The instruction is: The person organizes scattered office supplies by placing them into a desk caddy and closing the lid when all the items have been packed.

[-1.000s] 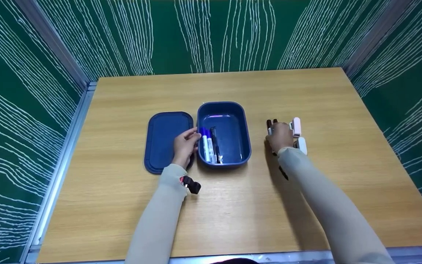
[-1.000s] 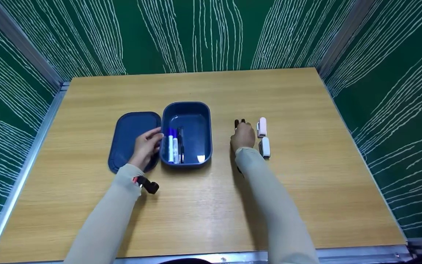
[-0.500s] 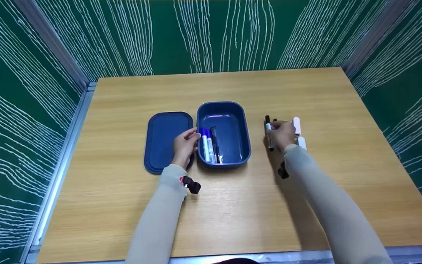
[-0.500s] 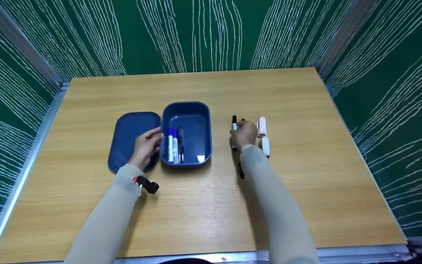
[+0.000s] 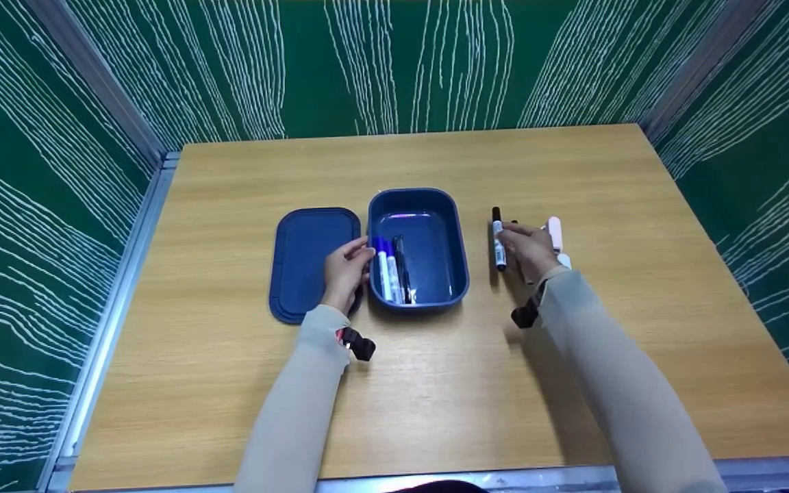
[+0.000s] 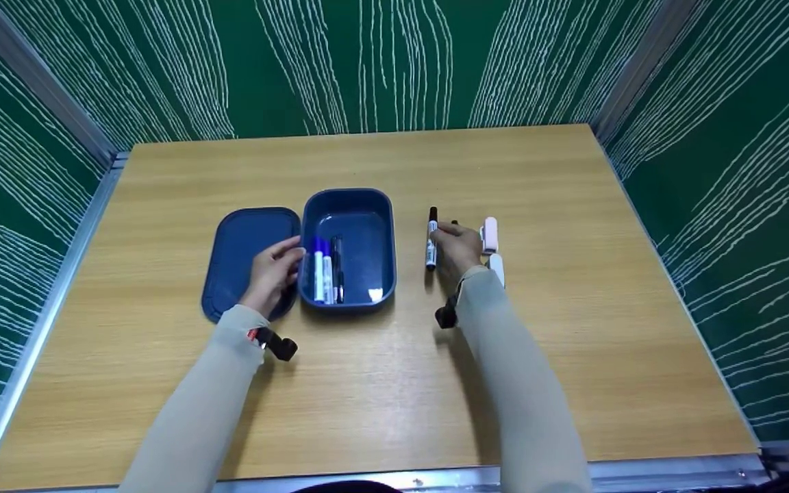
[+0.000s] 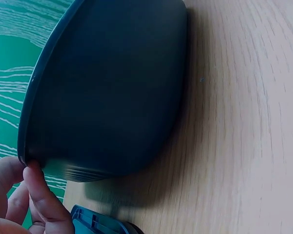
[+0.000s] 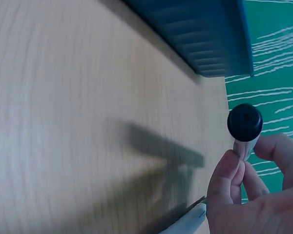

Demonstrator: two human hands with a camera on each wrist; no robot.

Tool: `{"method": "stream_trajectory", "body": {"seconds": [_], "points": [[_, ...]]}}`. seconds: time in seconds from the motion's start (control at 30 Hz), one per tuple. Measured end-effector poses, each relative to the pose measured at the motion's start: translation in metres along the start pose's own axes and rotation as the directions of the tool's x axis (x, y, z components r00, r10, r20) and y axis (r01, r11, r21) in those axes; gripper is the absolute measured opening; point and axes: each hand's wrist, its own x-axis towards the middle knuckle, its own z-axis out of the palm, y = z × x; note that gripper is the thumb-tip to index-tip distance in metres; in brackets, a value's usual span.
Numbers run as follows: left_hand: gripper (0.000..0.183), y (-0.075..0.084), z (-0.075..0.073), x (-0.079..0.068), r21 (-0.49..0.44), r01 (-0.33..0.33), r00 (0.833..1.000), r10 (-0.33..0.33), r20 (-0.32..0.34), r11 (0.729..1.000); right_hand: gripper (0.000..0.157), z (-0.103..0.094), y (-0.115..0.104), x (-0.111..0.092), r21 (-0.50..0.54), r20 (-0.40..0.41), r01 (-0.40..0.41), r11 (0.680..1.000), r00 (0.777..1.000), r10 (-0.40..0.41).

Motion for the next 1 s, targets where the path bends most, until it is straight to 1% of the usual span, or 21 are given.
{"method": "stream_trajectory", "body": {"seconds": [0.17,0.37,0.57,0.73,0.87,0.93,1.0], "points": [[0.034,0.0,0.0,0.0,0.008,-0.014,1.0,0.014,-0.003,1.0,0.054,-0.001,-0.001,-0.002,0.079,0.046,-0.031,0.996,0.999,0.027],[0.033,0.0,0.0,0.0,0.005,-0.011,1.0,0.011,-0.002,1.0,0.052,0.0,-0.004,-0.004,0.082,0.044,-0.044,0.996,0.998,0.04],[0.035,0.0,0.0,0.001,0.01,-0.015,1.0,0.015,0.0,1.0,0.053,0.001,-0.011,-0.011,0.092,0.101,-0.042,0.995,0.994,0.033],[0.034,0.001,0.0,0.001,0.013,-0.014,1.0,0.014,0.0,1.0,0.053,0.01,-0.018,-0.017,0.091,0.132,-0.03,0.995,0.991,0.018],[0.035,0.0,-0.001,0.001,0.016,-0.006,1.0,0.006,0.005,1.0,0.051,0.019,-0.02,-0.022,0.101,0.126,-0.027,0.995,0.992,0.014],[0.036,-0.001,-0.001,0.001,0.016,-0.004,1.0,0.003,0.006,1.0,0.05,0.023,-0.02,-0.024,0.095,0.131,-0.029,0.995,0.991,0.016],[0.036,-0.001,0.0,0.001,0.013,-0.007,1.0,0.007,0.005,1.0,0.049,0.026,-0.021,-0.028,0.111,0.148,-0.022,0.994,0.989,0.005]]}}
